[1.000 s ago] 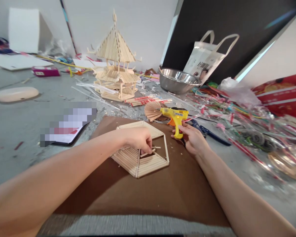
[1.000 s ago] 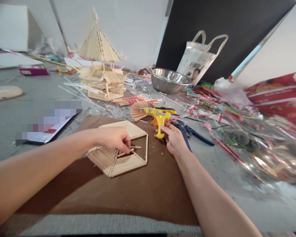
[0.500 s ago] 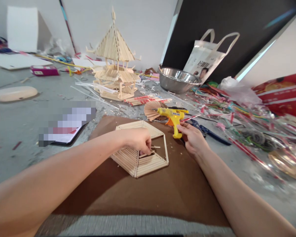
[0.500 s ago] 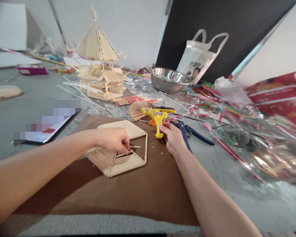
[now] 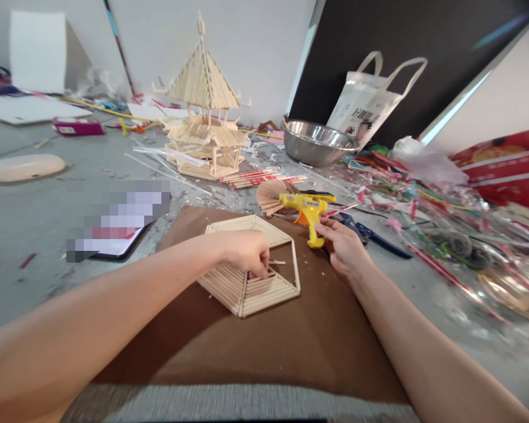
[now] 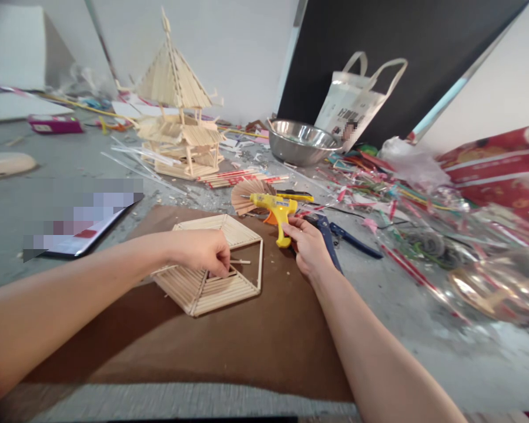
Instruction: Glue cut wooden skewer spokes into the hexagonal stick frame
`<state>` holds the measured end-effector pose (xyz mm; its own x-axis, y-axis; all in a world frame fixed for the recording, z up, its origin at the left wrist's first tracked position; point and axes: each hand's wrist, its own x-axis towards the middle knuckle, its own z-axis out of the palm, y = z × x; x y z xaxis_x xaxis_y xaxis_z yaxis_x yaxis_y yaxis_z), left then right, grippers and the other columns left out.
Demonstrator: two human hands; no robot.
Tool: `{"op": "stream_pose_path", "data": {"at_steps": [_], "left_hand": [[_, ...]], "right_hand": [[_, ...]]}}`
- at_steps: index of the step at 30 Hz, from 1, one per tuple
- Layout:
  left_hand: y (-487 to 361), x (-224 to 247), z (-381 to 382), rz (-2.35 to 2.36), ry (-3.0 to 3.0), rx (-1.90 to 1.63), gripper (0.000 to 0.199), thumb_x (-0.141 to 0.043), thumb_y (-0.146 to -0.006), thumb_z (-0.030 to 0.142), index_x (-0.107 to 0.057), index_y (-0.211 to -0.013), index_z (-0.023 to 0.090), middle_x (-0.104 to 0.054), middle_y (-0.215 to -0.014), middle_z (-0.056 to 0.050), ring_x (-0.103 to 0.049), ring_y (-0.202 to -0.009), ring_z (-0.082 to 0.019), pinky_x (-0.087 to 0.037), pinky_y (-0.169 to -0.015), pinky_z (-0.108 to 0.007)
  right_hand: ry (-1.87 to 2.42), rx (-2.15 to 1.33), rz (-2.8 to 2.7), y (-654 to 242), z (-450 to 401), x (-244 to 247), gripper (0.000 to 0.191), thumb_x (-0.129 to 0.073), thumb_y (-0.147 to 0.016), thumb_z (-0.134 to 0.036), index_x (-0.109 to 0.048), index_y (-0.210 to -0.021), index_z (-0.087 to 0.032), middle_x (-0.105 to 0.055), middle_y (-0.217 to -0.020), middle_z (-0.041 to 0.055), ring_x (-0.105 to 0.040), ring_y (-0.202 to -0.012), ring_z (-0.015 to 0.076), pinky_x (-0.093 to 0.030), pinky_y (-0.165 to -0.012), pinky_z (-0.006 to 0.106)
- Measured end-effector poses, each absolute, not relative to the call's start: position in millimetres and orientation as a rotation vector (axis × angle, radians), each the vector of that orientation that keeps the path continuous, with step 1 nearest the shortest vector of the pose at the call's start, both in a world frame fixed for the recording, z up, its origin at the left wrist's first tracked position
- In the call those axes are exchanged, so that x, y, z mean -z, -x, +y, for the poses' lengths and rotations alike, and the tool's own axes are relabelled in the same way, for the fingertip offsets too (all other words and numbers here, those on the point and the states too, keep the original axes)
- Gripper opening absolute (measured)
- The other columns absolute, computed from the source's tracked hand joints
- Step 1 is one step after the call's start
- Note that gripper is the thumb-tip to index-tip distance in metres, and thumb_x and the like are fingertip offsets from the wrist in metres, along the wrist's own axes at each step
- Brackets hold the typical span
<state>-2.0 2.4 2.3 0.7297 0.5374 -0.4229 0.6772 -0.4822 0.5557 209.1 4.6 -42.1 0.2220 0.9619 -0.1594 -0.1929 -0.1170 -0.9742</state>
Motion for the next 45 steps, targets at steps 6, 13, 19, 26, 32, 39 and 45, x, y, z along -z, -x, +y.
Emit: {"op": "stream_pose_path", "data": {"at_steps": [6,13,19,26,32,39,45], "left_hand": [[1.9,-2.0,2.5,0.913,-2.206,0.257,0.025,-0.054,-0.061,0.029,-0.065,-0.078,0.013,-0.065,-0.072,-0.006,-0.052,-0.058,-0.010,-0.036,-0.053,-0.019],[1.9,-2.2,2.5,0.914,-2.224,0.260,0.025,-0.054,-0.061,0.030,-0.065,-0.077,0.015,-0.065,-0.072,-0.005,-0.052,-0.057,-0.010,-0.035,-0.052,-0.018],[1.2,-2.2,2.8,0.907,-2.218,0.255,0.025,-0.053,-0.061,0.030,-0.066,-0.075,0.014,-0.065,-0.068,-0.005,-0.051,-0.055,-0.010,-0.035,-0.051,-0.019],[2.0,-3.3,0.8,0.919,-2.210,0.252,0.023,-0.053,-0.061,0.030,-0.066,-0.072,0.015,-0.064,-0.065,-0.004,-0.051,-0.054,-0.010,-0.034,-0.050,-0.019],[1.3,-3.1,1.2,0.905,-2.207,0.247,0.019,-0.052,-0.061,0.028,-0.065,-0.066,0.014,-0.063,-0.060,-0.003,-0.050,-0.051,-0.009,-0.034,-0.049,-0.018],[0.9,-3.2,0.2,0.909,-2.217,0.242,0.017,-0.053,-0.061,0.029,-0.063,-0.062,0.015,-0.061,-0.057,-0.002,-0.049,-0.050,-0.009,-0.034,-0.048,-0.018],[1.9,0.6,2.6,0.894,-2.223,0.225,0.018,-0.053,-0.061,0.030,-0.062,-0.061,0.014,-0.061,-0.057,-0.002,-0.049,-0.049,-0.009,-0.034,-0.048,-0.018]], "right_hand": [[1.298,-1.202,-0.824,-207.1,2.7,39.1,0.022,-0.063,-0.055,-0.014,-0.053,-0.075,-0.015,-0.056,-0.057,-0.0028,-0.052,-0.045,0.0075,-0.046,-0.042,0.019],[1.302,-1.195,-0.841,-208.1,3.8,41.0,0.024,-0.065,-0.054,-0.014,-0.053,-0.075,-0.016,-0.055,-0.057,-0.0032,-0.052,-0.047,0.0075,-0.047,-0.043,0.019],[1.300,-1.202,-0.846,-208.3,3.4,41.3,0.023,-0.064,-0.055,-0.014,-0.053,-0.076,-0.015,-0.056,-0.057,-0.0030,-0.052,-0.046,0.0077,-0.046,-0.043,0.019],[1.306,-1.211,-0.839,-207.9,2.7,40.0,0.024,-0.064,-0.054,-0.015,-0.053,-0.076,-0.016,-0.055,-0.056,-0.0036,-0.052,-0.045,0.0073,-0.046,-0.043,0.019],[1.308,-1.203,-0.842,-208.1,2.7,39.9,0.027,-0.066,-0.053,-0.017,-0.053,-0.076,-0.016,-0.055,-0.057,-0.0032,-0.053,-0.045,0.0079,-0.045,-0.042,0.019],[1.302,-1.208,-0.838,-208.2,2.6,40.0,0.024,-0.064,-0.055,-0.015,-0.053,-0.076,-0.016,-0.055,-0.056,-0.0033,-0.052,-0.045,0.0077,-0.045,-0.042,0.019],[1.303,-1.206,-0.835,-208.3,2.7,40.8,0.024,-0.064,-0.055,-0.015,-0.053,-0.076,-0.016,-0.055,-0.056,-0.0035,-0.051,-0.044,0.0069,-0.046,-0.042,0.019]]}}
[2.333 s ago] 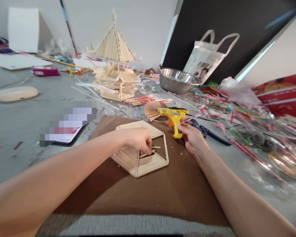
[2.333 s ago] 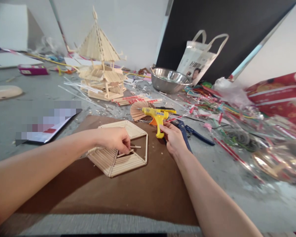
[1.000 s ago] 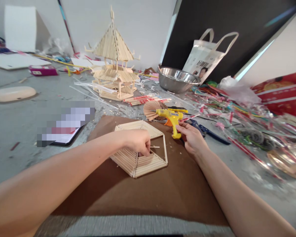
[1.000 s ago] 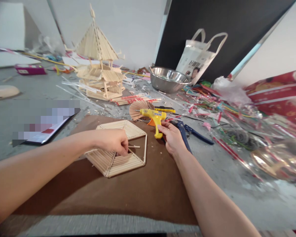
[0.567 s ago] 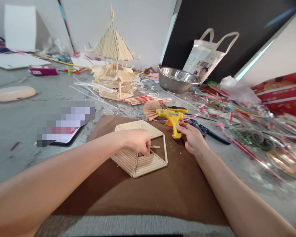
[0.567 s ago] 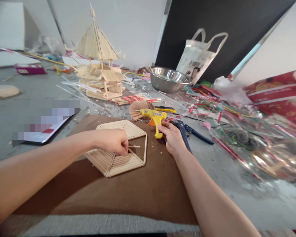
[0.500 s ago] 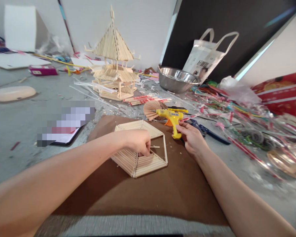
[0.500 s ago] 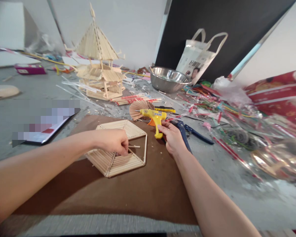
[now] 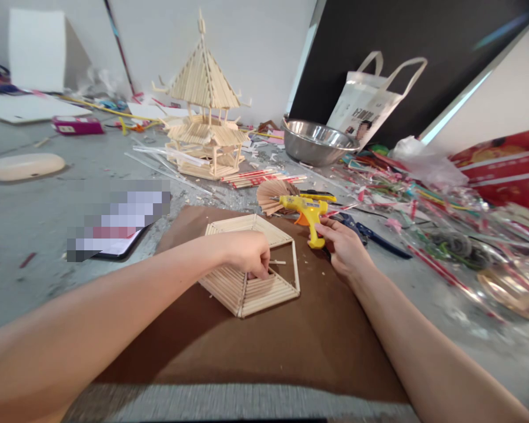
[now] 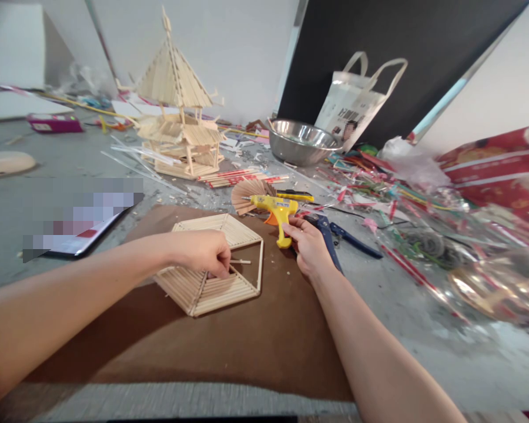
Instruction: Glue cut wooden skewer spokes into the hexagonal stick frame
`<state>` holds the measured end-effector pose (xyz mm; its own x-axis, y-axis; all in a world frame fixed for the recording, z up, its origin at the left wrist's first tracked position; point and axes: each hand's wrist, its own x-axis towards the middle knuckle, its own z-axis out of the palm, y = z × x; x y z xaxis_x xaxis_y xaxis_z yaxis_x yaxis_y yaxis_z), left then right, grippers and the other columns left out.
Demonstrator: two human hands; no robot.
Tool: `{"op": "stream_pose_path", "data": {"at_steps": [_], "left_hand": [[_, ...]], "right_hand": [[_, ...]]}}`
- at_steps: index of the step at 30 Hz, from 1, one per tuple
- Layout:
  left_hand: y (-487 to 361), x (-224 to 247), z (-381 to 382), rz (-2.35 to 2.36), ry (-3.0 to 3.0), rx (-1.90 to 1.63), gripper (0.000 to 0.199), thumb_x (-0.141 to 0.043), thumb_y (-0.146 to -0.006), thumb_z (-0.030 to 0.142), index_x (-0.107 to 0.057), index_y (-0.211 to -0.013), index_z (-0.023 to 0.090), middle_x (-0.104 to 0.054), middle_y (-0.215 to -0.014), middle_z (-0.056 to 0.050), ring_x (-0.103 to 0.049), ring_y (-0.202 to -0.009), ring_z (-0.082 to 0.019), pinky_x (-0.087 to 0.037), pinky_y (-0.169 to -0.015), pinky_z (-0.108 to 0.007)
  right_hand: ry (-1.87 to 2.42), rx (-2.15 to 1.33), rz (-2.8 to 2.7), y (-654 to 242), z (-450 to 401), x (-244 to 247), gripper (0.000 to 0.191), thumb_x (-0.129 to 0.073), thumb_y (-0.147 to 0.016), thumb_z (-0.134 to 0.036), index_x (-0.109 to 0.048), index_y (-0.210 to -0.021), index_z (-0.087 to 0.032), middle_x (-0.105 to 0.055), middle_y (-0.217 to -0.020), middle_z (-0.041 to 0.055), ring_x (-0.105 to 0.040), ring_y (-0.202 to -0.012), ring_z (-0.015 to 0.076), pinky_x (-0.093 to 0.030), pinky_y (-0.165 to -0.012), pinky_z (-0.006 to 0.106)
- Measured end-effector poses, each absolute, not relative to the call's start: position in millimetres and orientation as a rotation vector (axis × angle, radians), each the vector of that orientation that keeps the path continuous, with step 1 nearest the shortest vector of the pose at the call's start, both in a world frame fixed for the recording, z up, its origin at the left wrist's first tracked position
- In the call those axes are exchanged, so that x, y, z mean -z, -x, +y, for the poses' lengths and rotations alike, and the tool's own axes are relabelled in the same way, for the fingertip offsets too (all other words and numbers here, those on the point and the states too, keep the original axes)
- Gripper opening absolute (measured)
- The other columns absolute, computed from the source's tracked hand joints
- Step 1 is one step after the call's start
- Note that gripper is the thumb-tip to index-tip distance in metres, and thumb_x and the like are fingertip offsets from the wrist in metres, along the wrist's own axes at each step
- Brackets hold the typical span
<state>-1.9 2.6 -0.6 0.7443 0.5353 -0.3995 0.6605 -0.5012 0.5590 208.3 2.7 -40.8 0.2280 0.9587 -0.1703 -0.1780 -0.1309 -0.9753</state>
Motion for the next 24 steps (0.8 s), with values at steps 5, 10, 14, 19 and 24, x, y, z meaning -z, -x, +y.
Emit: {"op": "stream_pose_path", "data": {"at_steps": [5,10,14,19,24], "left_hand": [[2.6,3.0,3.6,0.894,-2.220,0.222,0.018,-0.053,-0.060,0.031,-0.061,-0.064,0.016,-0.061,-0.058,-0.001,-0.051,-0.051,-0.009,-0.035,-0.048,-0.017],[3.0,2.4,2.9,0.876,-2.233,0.229,0.018,-0.052,-0.061,0.029,-0.062,-0.069,0.015,-0.062,-0.060,-0.001,-0.052,-0.052,-0.009,-0.036,-0.050,-0.017],[3.1,2.4,2.5,0.885,-2.236,0.239,0.020,-0.052,-0.061,0.029,-0.063,-0.070,0.016,-0.063,-0.061,-0.002,-0.052,-0.053,-0.009,-0.036,-0.050,-0.017],[2.9,1.7,2.6,0.899,-2.225,0.238,0.019,-0.052,-0.061,0.029,-0.063,-0.069,0.016,-0.062,-0.058,-0.001,-0.051,-0.051,-0.008,-0.036,-0.050,-0.017],[2.6,1.5,1.8,0.899,-2.218,0.229,0.018,-0.052,-0.061,0.028,-0.064,-0.067,0.016,-0.062,-0.057,0.000,-0.051,-0.051,-0.008,-0.036,-0.050,-0.017]], "right_hand": [[1.308,-1.210,-0.820,-206.9,1.5,38.4,0.023,-0.064,-0.054,-0.014,-0.053,-0.075,-0.016,-0.055,-0.056,-0.0033,-0.052,-0.044,0.0079,-0.046,-0.042,0.020],[1.317,-1.205,-0.823,-207.0,1.0,37.7,0.024,-0.064,-0.054,-0.014,-0.053,-0.075,-0.016,-0.055,-0.056,-0.0034,-0.052,-0.045,0.0081,-0.047,-0.043,0.021],[1.320,-1.212,-0.824,-207.6,1.9,39.4,0.024,-0.064,-0.054,-0.015,-0.054,-0.076,-0.017,-0.055,-0.056,-0.0038,-0.052,-0.045,0.0076,-0.046,-0.043,0.020],[1.334,-1.204,-0.825,-206.9,1.2,38.5,0.022,-0.063,-0.055,-0.014,-0.053,-0.075,-0.017,-0.055,-0.056,-0.0032,-0.052,-0.045,0.0078,-0.046,-0.043,0.020],[1.334,-1.197,-0.843,-207.5,1.2,39.2,0.022,-0.063,-0.056,-0.015,-0.053,-0.075,-0.017,-0.055,-0.057,-0.0032,-0.052,-0.045,0.0076,-0.046,-0.042,0.019]]}}
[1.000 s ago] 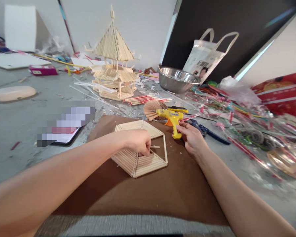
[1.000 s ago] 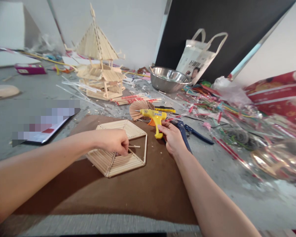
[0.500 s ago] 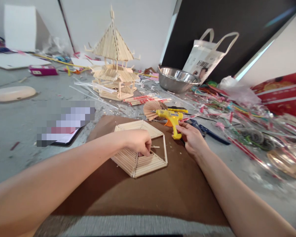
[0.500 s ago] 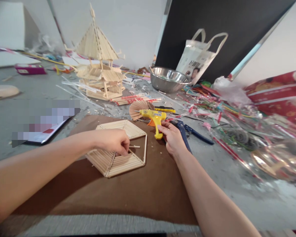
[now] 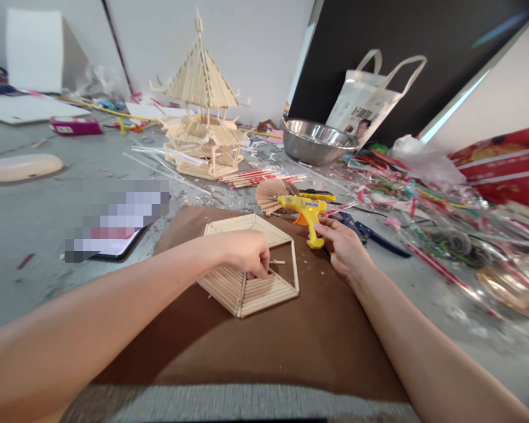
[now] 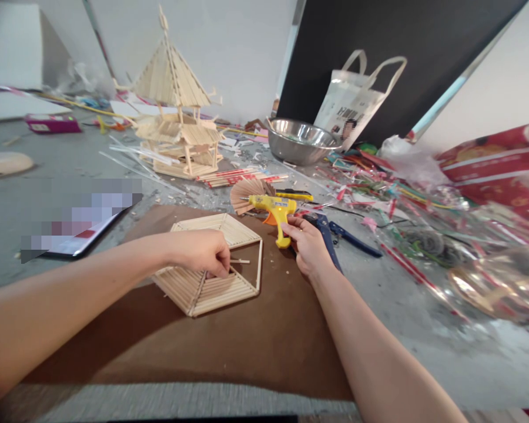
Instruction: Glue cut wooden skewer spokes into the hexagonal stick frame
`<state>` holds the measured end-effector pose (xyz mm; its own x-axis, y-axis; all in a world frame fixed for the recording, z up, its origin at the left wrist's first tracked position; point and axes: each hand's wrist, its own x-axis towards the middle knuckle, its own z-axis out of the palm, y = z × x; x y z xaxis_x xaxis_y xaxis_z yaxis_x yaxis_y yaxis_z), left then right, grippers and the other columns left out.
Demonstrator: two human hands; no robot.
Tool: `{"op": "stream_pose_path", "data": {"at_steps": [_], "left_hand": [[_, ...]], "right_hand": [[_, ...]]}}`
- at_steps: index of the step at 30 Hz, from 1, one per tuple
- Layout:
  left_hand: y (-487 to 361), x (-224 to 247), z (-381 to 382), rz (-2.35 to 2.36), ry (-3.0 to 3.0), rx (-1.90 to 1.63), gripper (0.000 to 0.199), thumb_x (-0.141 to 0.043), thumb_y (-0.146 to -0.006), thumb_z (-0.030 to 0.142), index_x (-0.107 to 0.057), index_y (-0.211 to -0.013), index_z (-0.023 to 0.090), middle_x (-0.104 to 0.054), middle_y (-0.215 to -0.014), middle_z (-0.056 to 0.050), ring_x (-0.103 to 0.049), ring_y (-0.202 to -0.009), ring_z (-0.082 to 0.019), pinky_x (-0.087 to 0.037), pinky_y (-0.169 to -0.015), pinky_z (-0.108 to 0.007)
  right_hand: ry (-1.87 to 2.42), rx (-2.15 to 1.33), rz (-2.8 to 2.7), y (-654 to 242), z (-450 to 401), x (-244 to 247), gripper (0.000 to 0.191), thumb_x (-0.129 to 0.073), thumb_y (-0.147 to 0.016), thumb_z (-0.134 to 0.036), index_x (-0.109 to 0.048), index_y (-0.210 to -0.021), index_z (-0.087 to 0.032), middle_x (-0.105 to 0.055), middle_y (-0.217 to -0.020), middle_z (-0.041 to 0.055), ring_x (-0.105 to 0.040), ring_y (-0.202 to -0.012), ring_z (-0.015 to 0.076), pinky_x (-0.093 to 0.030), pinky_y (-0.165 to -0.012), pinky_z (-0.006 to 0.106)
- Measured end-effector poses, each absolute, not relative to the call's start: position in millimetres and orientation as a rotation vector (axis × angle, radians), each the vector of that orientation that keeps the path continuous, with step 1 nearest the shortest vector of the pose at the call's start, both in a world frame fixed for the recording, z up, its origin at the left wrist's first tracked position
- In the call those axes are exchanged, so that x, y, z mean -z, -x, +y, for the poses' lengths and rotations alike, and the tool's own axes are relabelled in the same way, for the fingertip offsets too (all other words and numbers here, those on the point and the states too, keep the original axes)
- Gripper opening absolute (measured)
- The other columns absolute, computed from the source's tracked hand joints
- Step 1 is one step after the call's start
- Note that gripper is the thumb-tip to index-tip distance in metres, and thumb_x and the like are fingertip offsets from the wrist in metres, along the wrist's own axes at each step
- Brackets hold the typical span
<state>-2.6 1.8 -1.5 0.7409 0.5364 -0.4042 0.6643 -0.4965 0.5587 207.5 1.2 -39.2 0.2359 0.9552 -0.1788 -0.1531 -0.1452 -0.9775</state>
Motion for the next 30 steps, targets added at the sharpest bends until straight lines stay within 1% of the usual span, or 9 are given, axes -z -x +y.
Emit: {"op": "stream_pose_path", "data": {"at_steps": [15,19,24,30], "left_hand": [[2.2,1.9,2.6,0.895,-2.203,0.217,0.018,-0.053,-0.061,0.027,-0.064,-0.068,0.016,-0.063,-0.058,-0.001,-0.053,-0.052,-0.009,-0.037,-0.050,-0.017],[2.8,0.4,3.3,0.885,-2.245,0.233,0.021,-0.053,-0.061,0.030,-0.065,-0.070,0.015,-0.064,-0.064,-0.003,-0.054,-0.054,-0.009,-0.037,-0.050,-0.017],[5.2,0.4,5.2,0.845,-2.251,0.262,0.023,-0.051,-0.062,0.028,-0.064,-0.077,0.016,-0.065,-0.074,-0.003,-0.055,-0.062,-0.010,-0.037,-0.054,-0.016],[5.8,-1.4,3.9,0.849,-2.246,0.265,0.023,-0.051,-0.062,0.027,-0.064,-0.078,0.017,-0.065,-0.076,-0.002,-0.055,-0.062,-0.010,-0.037,-0.055,-0.016]], "right_hand": [[1.323,-1.195,-0.838,-207.0,1.2,39.1,0.021,-0.062,-0.056,-0.013,-0.053,-0.075,-0.017,-0.056,-0.057,-0.0032,-0.053,-0.046,0.0084,-0.048,-0.043,0.021],[1.328,-1.189,-0.838,-206.9,0.9,38.3,0.021,-0.063,-0.056,-0.014,-0.053,-0.074,-0.017,-0.056,-0.057,-0.0035,-0.053,-0.046,0.0083,-0.049,-0.044,0.022],[1.342,-1.191,-0.834,-206.2,-0.5,36.4,0.022,-0.063,-0.055,-0.014,-0.052,-0.074,-0.017,-0.055,-0.056,-0.0042,-0.053,-0.045,0.0084,-0.049,-0.045,0.023],[1.331,-1.203,-0.844,-206.2,-0.3,36.9,0.024,-0.064,-0.054,-0.015,-0.052,-0.074,-0.017,-0.055,-0.056,-0.0043,-0.053,-0.045,0.0081,-0.048,-0.045,0.022]]}}
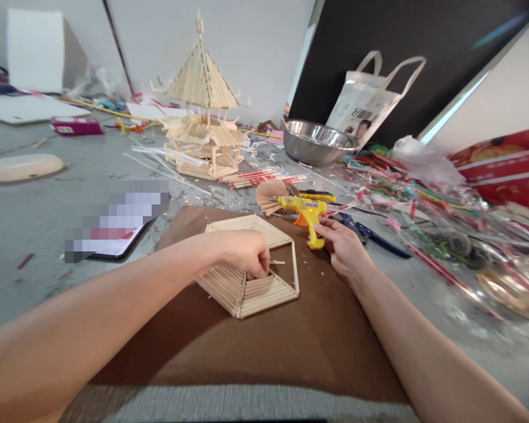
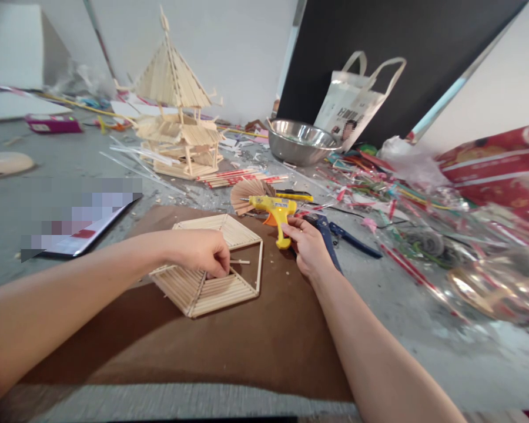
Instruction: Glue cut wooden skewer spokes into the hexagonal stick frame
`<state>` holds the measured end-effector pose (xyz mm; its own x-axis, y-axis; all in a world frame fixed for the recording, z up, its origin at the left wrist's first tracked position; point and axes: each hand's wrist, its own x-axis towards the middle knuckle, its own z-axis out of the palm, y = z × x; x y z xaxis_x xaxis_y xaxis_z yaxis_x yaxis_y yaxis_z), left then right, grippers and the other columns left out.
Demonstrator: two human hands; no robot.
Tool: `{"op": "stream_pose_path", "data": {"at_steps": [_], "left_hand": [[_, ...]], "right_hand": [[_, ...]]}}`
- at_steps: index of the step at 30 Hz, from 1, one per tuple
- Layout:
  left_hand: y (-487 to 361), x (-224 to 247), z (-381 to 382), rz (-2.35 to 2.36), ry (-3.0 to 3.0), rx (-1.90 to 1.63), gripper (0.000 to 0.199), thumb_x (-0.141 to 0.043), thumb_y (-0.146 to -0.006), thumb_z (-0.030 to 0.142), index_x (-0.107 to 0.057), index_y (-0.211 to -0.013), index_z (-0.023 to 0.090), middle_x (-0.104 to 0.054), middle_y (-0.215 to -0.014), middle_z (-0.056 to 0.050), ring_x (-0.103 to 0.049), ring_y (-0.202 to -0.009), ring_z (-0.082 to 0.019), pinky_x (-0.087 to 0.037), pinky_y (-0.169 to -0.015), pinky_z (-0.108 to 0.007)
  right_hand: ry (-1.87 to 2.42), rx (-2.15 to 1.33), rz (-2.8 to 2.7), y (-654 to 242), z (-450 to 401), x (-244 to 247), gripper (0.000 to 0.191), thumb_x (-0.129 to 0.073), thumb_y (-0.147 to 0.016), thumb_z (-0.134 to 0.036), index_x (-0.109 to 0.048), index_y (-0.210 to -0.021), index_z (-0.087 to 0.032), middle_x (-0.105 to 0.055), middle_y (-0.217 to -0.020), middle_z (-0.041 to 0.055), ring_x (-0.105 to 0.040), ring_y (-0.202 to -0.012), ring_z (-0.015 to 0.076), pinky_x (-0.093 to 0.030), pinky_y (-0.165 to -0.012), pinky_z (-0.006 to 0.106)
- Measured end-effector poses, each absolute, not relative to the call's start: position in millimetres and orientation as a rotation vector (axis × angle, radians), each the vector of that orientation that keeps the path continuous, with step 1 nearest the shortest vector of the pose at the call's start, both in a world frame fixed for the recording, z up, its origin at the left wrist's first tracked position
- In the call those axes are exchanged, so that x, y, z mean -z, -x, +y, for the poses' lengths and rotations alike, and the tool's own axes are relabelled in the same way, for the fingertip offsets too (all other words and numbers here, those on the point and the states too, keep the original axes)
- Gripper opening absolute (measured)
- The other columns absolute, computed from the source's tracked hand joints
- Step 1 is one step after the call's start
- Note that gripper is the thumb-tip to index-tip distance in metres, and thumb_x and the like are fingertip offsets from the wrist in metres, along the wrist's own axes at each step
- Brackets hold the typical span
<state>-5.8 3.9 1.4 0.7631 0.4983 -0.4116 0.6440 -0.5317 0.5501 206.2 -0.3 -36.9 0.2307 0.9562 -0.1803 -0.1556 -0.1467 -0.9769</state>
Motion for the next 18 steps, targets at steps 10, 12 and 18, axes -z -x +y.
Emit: {"op": "stream_pose_path", "data": {"at_steps": [10,12,18], "left_hand": [[8,-10,3,0.842,-2.243,0.245,0.021,-0.047,-0.064,0.028,-0.063,-0.074,0.018,-0.064,-0.069,0.000,-0.052,-0.059,-0.009,-0.035,-0.053,-0.017],[14,-16,7,0.865,-2.228,0.212,0.022,-0.045,-0.065,0.028,-0.062,-0.073,0.018,-0.063,-0.067,0.000,-0.051,-0.057,-0.008,-0.034,-0.052,-0.018],[35,-25,29,1.350,-2.390,0.048,0.021,-0.044,-0.064,0.026,-0.061,-0.069,0.015,-0.061,-0.067,-0.003,-0.050,-0.057,-0.011,-0.032,-0.052,-0.022]], "right_hand": [[1.340,-1.195,-0.836,-208,1,38,0.023,-0.064,-0.055,-0.015,-0.052,-0.074,-0.017,-0.055,-0.055,-0.0043,-0.052,-0.045,0.0082,-0.048,-0.045,0.022],[1.339,-1.201,-0.834,-207,0,38,0.023,-0.064,-0.054,-0.015,-0.052,-0.074,-0.017,-0.055,-0.056,-0.0042,-0.053,-0.045,0.0083,-0.047,-0.044,0.021],[1.322,-1.219,-0.834,-209,0,39,0.024,-0.063,-0.056,-0.016,-0.050,-0.076,-0.018,-0.055,-0.055,-0.0046,-0.053,-0.045,0.0082,-0.046,-0.044,0.020]]}}
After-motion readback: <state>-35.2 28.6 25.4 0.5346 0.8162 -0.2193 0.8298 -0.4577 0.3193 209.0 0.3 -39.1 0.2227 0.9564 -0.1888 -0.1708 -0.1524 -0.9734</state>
